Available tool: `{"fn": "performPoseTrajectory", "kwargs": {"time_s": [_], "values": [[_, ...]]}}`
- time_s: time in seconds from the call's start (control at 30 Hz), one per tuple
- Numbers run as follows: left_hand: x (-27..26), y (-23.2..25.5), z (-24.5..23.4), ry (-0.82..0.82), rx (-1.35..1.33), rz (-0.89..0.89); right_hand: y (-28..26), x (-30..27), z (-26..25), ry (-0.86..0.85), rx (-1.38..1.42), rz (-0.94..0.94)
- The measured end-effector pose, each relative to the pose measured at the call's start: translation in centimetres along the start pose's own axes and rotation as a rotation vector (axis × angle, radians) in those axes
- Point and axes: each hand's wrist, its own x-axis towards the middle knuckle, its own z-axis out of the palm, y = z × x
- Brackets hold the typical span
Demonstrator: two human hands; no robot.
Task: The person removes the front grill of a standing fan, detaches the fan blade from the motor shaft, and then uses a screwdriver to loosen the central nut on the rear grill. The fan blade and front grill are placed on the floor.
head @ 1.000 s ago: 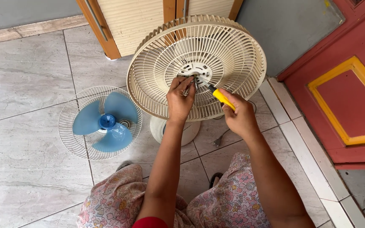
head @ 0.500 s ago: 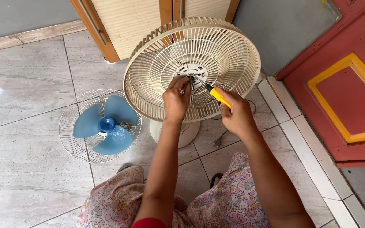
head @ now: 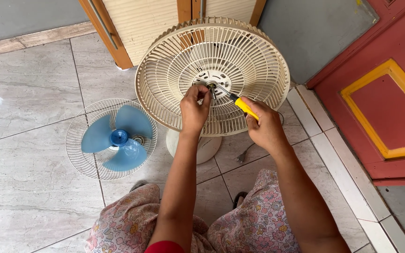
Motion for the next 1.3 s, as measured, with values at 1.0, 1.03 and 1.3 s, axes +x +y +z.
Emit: {"fn": "performPoseTrajectory", "kwargs": {"time_s": [1.0,1.03,1.3], "values": [[0.1,0.3,-1.0,0.011,0.153,0.125,0.4,-0.5,-0.4,0.005,0.040,-0.071],[0.1,0.2,-0.8,0.010,0.138,0.109,0.5,-0.4,-0.4,-0.002,0.038,-0.059],[-1.0,0.0,-0.1,-0.009,0.023,0.041,0.1,-0.3,-0.4,-0.037,0.000,-0.002]]}}
